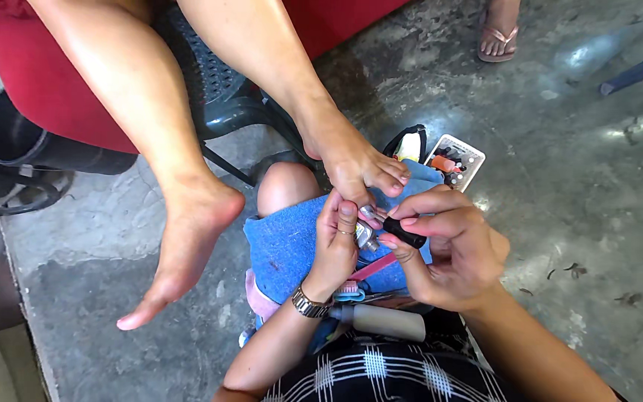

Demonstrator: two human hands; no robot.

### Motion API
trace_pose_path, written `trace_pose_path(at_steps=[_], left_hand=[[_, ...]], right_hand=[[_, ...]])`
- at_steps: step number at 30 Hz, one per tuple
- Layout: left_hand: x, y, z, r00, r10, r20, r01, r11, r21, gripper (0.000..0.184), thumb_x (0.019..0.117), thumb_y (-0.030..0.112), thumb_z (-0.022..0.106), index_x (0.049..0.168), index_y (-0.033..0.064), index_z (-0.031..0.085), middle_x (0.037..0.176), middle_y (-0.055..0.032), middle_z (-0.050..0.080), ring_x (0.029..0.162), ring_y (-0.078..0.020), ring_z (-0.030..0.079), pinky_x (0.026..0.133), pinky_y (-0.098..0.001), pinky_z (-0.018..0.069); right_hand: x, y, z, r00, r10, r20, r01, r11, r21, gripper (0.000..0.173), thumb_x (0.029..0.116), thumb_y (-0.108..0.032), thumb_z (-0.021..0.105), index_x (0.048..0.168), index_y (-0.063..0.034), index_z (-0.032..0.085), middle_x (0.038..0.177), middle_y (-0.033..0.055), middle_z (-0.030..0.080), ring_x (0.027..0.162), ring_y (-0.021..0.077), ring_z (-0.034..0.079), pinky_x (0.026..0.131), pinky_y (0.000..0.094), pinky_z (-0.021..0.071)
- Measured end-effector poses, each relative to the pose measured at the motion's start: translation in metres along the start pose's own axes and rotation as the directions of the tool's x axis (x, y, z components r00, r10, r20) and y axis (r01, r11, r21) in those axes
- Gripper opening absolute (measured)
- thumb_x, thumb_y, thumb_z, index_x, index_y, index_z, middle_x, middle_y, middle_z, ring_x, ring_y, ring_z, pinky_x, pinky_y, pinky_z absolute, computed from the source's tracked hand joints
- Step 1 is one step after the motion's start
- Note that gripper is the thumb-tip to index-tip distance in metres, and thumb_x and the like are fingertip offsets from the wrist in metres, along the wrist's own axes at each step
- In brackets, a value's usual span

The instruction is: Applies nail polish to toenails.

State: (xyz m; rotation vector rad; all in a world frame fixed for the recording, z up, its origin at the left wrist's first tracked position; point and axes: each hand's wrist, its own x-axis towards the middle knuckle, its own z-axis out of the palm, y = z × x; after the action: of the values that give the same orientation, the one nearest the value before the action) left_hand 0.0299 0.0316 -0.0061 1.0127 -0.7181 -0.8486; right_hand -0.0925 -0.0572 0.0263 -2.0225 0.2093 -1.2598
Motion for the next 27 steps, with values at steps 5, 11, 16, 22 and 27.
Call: trace_pose_path(at_steps=[5, 11, 16, 22, 27], left_hand=[[0.0006, 0.0000, 0.0001, 1.000, 0.010, 0.009, -0.010, 1.000, -0.005, 0.031, 0.1072, 0.043, 0.044, 0.116, 0.0169, 0.058, 0.091, 0.0024, 0.065, 0.075, -0.0029, 0.064, 0.065, -0.0183, 0.0560], [0.0011, -0.0001, -0.0001, 1.000, 0.017, 0.014, -0.017, 1.000, -0.014, 0.030, 0.1075, 0.042, 0.043, 0.113, 0.0166, 0.059, 0.088, 0.0028, 0.064, 0.071, -0.0023, 0.063, 0.061, -0.0171, 0.0542], [0.0015, 0.0008, -0.0004, 1.000, 0.010, 0.016, -0.009, 1.000, -0.014, 0.030, 0.1075, 0.042, 0.043, 0.113, 0.0162, 0.059, 0.088, 0.0023, 0.064, 0.070, -0.0025, 0.063, 0.060, -0.0173, 0.0542], [0.0015, 0.0007, -0.0008, 1.000, 0.010, 0.023, -0.009, 0.999, -0.042, 0.030, 0.1074, 0.042, 0.044, 0.111, 0.0162, 0.060, 0.088, 0.0025, 0.065, 0.071, -0.0026, 0.063, 0.061, -0.0176, 0.0547], [0.0016, 0.0015, -0.0017, 1.000, 0.007, 0.015, -0.007, 1.000, -0.004, 0.032, 0.1071, 0.043, 0.043, 0.112, 0.0169, 0.061, 0.089, 0.0024, 0.065, 0.073, -0.0036, 0.064, 0.063, -0.0186, 0.0550]], right_hand=[[0.0011, -0.0012, -0.0001, 1.000, 0.002, 0.002, -0.002, 1.000, -0.015, 0.016, 0.0936, -0.008, 0.069, 0.102, -0.0052, 0.056, 0.105, 0.0070, 0.062, 0.099, 0.0125, 0.063, 0.084, 0.0243, 0.0553], [0.0006, -0.0002, -0.0010, 1.000, 0.026, 0.002, -0.026, 0.999, 0.018, 0.018, 0.0932, -0.008, 0.069, 0.104, -0.0055, 0.055, 0.105, 0.0066, 0.061, 0.099, 0.0124, 0.063, 0.084, 0.0247, 0.0558], [0.0004, 0.0007, -0.0017, 0.999, 0.036, 0.001, -0.036, 0.999, 0.030, 0.018, 0.0927, -0.008, 0.069, 0.103, -0.0055, 0.055, 0.106, 0.0061, 0.061, 0.100, 0.0118, 0.063, 0.085, 0.0246, 0.0567], [-0.0001, 0.0013, -0.0018, 0.999, 0.036, -0.002, -0.036, 0.999, 0.034, 0.018, 0.0918, -0.007, 0.069, 0.103, -0.0056, 0.055, 0.106, 0.0056, 0.062, 0.102, 0.0118, 0.063, 0.087, 0.0250, 0.0557], [0.0002, 0.0011, -0.0015, 0.999, 0.046, -0.008, -0.046, 0.998, 0.043, 0.018, 0.0916, -0.007, 0.070, 0.103, -0.0054, 0.056, 0.106, 0.0058, 0.062, 0.103, 0.0119, 0.063, 0.088, 0.0253, 0.0562]])
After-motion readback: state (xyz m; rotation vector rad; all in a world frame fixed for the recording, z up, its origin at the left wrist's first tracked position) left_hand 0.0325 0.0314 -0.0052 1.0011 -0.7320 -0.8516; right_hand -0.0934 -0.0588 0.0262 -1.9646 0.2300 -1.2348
